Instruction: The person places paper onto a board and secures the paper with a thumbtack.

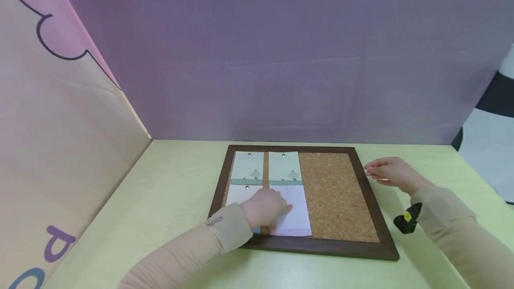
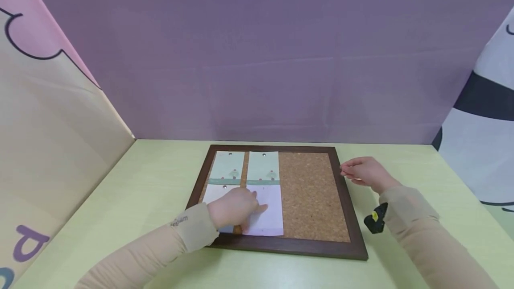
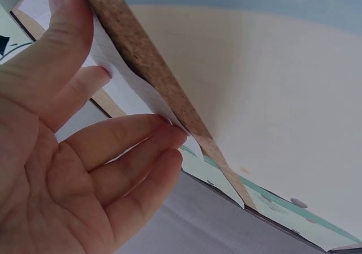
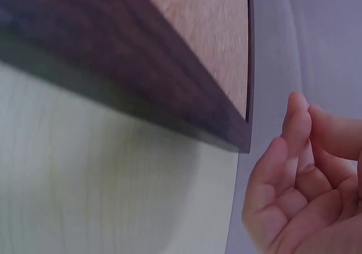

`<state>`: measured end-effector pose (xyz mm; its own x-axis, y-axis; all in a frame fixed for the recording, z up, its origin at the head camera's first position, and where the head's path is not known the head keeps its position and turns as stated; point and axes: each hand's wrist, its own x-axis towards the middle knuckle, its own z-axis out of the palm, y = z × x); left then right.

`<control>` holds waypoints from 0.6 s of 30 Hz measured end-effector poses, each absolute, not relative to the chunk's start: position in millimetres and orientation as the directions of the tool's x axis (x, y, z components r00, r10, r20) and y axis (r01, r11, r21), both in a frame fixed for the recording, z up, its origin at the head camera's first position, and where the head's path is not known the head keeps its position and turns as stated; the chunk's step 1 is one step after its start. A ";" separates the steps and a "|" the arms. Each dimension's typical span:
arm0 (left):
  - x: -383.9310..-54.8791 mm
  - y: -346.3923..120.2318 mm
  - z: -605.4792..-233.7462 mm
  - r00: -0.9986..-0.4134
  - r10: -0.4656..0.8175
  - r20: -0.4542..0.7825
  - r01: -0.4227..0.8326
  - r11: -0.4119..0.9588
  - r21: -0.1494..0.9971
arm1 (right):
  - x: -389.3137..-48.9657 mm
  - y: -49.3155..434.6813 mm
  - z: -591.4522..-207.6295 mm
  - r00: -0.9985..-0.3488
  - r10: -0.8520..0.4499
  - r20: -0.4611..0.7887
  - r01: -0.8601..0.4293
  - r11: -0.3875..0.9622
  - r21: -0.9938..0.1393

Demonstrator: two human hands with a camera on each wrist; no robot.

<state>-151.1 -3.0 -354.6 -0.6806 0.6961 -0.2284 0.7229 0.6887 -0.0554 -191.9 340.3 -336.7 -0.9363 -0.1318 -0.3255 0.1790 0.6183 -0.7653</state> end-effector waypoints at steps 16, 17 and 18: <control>-149.6 1.8 -355.2 -0.680 0.697 -0.228 0.726 0.685 -0.069 | -196.9 316.9 -334.8 -0.914 -0.160 -0.374 0.242 0.524 -0.816; -149.6 1.9 -355.8 -0.679 0.699 -0.226 0.727 0.683 -0.071 | -197.3 314.9 -334.7 -0.914 -0.160 -0.374 0.244 0.519 -0.819; -149.5 2.1 -356.2 -0.679 0.699 -0.224 0.727 0.683 -0.073 | -197.7 313.0 -334.6 -0.913 -0.161 -0.374 0.244 0.517 -0.820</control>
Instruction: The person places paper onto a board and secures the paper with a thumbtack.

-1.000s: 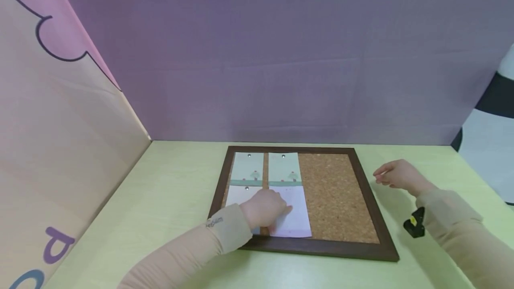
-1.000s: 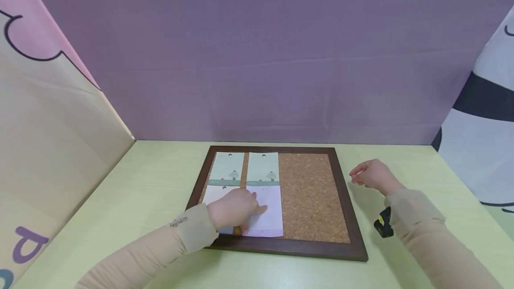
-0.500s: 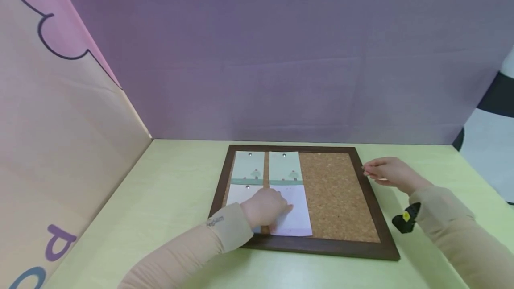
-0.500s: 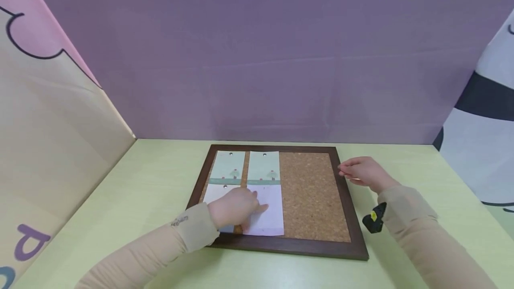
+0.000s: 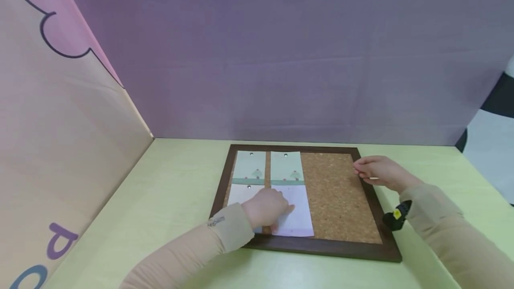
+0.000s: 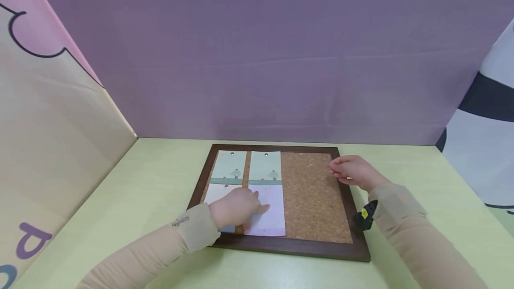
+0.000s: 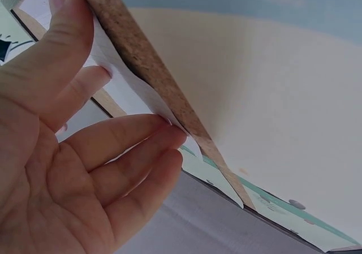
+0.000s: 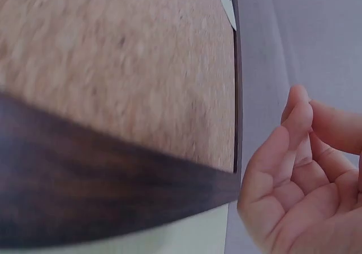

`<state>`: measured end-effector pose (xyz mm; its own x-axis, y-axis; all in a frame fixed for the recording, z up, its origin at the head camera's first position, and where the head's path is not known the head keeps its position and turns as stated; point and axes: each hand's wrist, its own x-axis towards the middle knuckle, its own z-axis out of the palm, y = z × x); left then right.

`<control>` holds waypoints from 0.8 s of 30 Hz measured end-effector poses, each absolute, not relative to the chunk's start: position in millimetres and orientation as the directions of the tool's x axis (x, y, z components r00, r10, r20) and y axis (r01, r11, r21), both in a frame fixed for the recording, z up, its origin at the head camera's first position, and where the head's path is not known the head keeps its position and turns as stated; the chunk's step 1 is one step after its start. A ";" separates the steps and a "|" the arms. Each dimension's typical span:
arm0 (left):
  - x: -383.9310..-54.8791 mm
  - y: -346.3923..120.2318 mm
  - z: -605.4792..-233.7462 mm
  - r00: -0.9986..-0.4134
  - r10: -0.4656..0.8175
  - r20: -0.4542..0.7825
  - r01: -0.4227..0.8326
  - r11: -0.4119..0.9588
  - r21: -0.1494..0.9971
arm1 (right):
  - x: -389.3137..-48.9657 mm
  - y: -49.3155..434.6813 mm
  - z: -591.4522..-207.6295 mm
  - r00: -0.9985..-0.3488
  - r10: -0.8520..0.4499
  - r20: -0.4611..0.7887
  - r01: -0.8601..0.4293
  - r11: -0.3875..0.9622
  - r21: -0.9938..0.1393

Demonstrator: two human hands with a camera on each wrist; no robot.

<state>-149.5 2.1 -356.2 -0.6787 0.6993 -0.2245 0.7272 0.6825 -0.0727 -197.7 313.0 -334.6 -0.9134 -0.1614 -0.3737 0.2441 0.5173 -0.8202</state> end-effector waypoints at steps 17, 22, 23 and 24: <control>-146.6 3.4 -354.5 -0.669 0.704 -0.239 0.740 0.660 -0.128 | -199.9 276.3 -336.4 -0.899 -0.247 -0.363 0.256 0.377 -0.890; -147.0 1.3 -354.3 -0.644 0.722 -0.252 0.764 0.625 -0.161 | -201.0 262.7 -336.8 -0.888 -0.278 -0.367 0.249 0.380 -0.891; -147.2 0.8 -354.3 -0.638 0.725 -0.258 0.769 0.615 -0.173 | -201.2 259.4 -336.7 -0.885 -0.281 -0.371 0.251 0.382 -0.889; -147.4 0.6 -354.1 -0.634 0.726 -0.264 0.772 0.609 -0.181 | -201.4 256.4 -336.8 -0.883 -0.287 -0.373 0.249 0.387 -0.888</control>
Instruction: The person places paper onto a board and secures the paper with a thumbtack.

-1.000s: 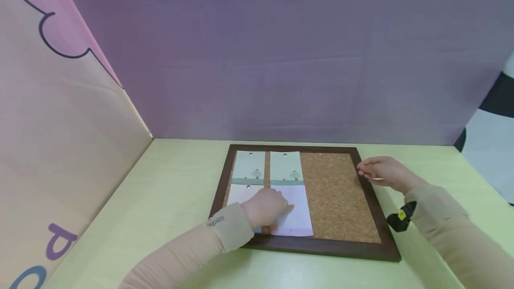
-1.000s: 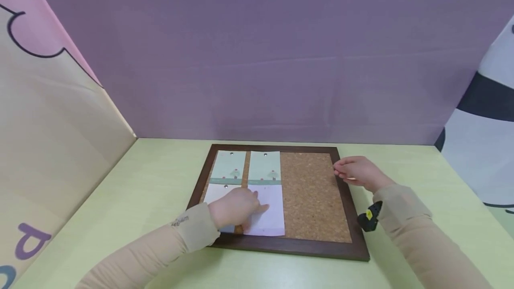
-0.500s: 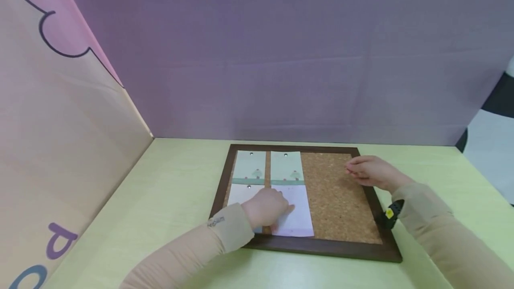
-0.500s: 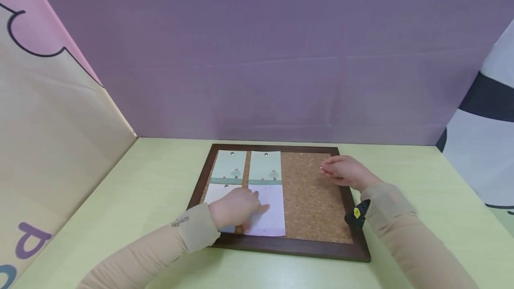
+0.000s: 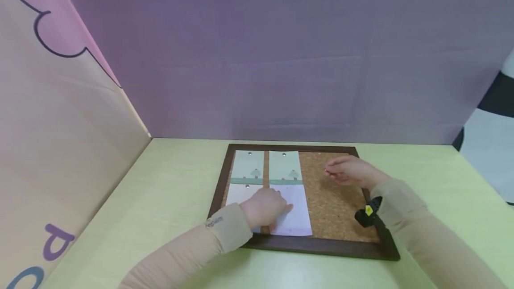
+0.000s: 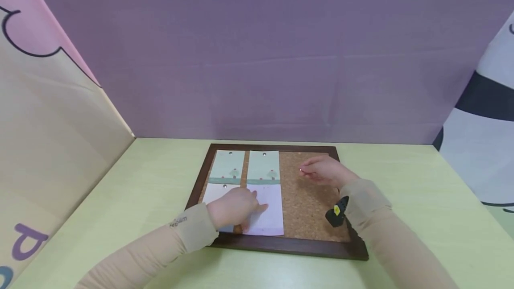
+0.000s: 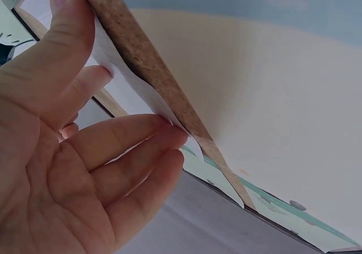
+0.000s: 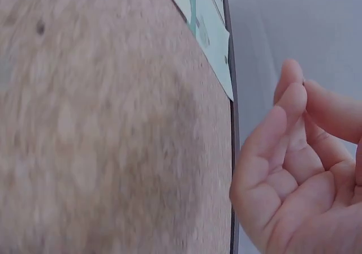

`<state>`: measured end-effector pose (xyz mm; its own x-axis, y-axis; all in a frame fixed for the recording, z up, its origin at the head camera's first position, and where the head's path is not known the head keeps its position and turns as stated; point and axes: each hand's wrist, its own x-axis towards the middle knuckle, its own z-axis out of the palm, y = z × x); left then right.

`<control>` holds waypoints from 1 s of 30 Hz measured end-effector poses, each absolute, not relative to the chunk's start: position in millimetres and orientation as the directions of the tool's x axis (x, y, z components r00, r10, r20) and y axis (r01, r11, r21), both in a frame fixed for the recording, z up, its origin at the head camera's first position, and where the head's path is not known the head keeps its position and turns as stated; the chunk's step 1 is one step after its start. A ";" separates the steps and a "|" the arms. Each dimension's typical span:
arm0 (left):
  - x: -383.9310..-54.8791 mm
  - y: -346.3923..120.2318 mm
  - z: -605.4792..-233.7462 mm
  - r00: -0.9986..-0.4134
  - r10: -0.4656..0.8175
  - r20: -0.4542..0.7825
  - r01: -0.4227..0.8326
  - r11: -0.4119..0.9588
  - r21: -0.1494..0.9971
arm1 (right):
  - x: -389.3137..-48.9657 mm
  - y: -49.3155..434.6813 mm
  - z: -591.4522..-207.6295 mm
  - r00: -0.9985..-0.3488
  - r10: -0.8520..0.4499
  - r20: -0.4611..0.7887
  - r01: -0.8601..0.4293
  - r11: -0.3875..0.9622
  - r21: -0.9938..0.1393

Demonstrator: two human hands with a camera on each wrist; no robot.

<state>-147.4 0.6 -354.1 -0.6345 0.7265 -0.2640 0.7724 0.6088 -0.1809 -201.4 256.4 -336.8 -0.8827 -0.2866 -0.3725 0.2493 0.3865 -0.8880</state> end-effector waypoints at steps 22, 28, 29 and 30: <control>-151.5 -2.6 -349.2 -0.637 0.705 -0.312 0.767 0.620 -0.166 | -208.5 200.5 -346.3 -0.870 -0.244 -0.429 0.238 0.555 -0.797; -151.5 -3.8 -349.1 -0.622 0.718 -0.314 0.781 0.598 -0.180 | -212.8 190.8 -354.6 -0.854 -0.288 -0.433 0.244 0.514 -0.822; -151.4 -3.9 -349.3 -0.619 0.721 -0.311 0.783 0.593 -0.185 | -213.2 189.0 -355.6 -0.855 -0.287 -0.433 0.242 0.518 -0.821; -151.3 -3.9 -349.6 -0.618 0.724 -0.306 0.785 0.590 -0.189 | -213.4 186.9 -356.3 -0.857 -0.282 -0.431 0.238 0.525 -0.817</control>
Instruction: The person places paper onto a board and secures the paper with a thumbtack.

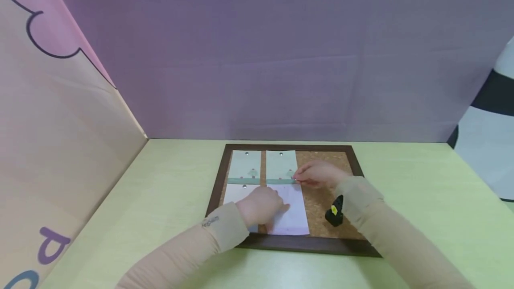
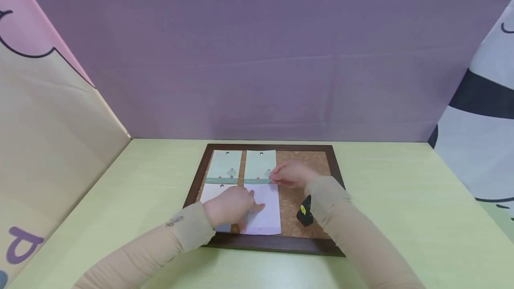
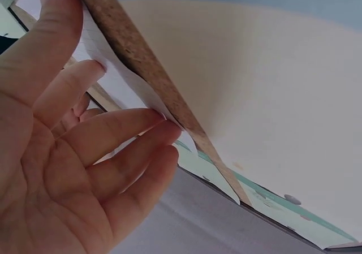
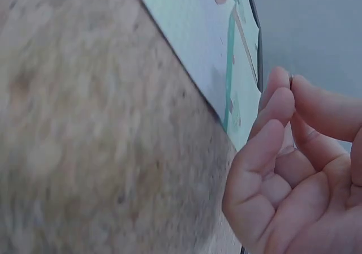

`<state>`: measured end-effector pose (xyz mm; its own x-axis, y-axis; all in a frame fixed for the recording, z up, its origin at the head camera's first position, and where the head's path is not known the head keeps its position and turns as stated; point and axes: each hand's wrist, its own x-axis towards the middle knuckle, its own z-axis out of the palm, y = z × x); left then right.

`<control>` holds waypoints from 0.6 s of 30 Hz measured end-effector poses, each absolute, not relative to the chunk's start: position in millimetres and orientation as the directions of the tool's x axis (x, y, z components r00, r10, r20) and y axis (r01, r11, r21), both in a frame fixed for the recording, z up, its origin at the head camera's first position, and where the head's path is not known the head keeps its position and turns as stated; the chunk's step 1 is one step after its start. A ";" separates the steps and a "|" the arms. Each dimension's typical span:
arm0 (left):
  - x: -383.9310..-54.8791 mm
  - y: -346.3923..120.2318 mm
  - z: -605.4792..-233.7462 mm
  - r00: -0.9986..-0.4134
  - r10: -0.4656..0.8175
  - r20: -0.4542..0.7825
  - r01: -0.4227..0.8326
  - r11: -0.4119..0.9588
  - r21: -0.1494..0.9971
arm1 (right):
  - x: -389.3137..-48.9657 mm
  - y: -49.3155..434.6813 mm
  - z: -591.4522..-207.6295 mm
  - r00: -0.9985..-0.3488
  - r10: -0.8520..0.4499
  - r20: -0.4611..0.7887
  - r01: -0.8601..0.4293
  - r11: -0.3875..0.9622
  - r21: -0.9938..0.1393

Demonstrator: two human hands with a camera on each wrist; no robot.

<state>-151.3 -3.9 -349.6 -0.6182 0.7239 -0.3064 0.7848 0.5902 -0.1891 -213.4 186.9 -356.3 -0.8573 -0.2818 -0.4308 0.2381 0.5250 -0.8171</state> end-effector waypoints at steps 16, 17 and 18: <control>-152.3 -2.7 -352.0 -0.635 0.720 -0.279 0.771 0.616 -0.163 | -208.9 158.4 -358.7 -0.865 -0.290 -0.409 0.165 0.606 -0.778; -152.4 -2.7 -352.0 -0.634 0.721 -0.279 0.771 0.616 -0.162 | -209.4 157.5 -359.8 -0.864 -0.285 -0.414 0.175 0.602 -0.779; -152.5 -2.8 -351.9 -0.635 0.721 -0.279 0.771 0.617 -0.161 | -209.8 156.6 -360.8 -0.864 -0.286 -0.414 0.175 0.601 -0.780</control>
<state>-152.5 -2.8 -351.9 -0.6346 0.7209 -0.2786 0.7708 0.6165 -0.1605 -209.8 156.6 -360.8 -0.8643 -0.2857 -0.4140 0.1749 0.6011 -0.7798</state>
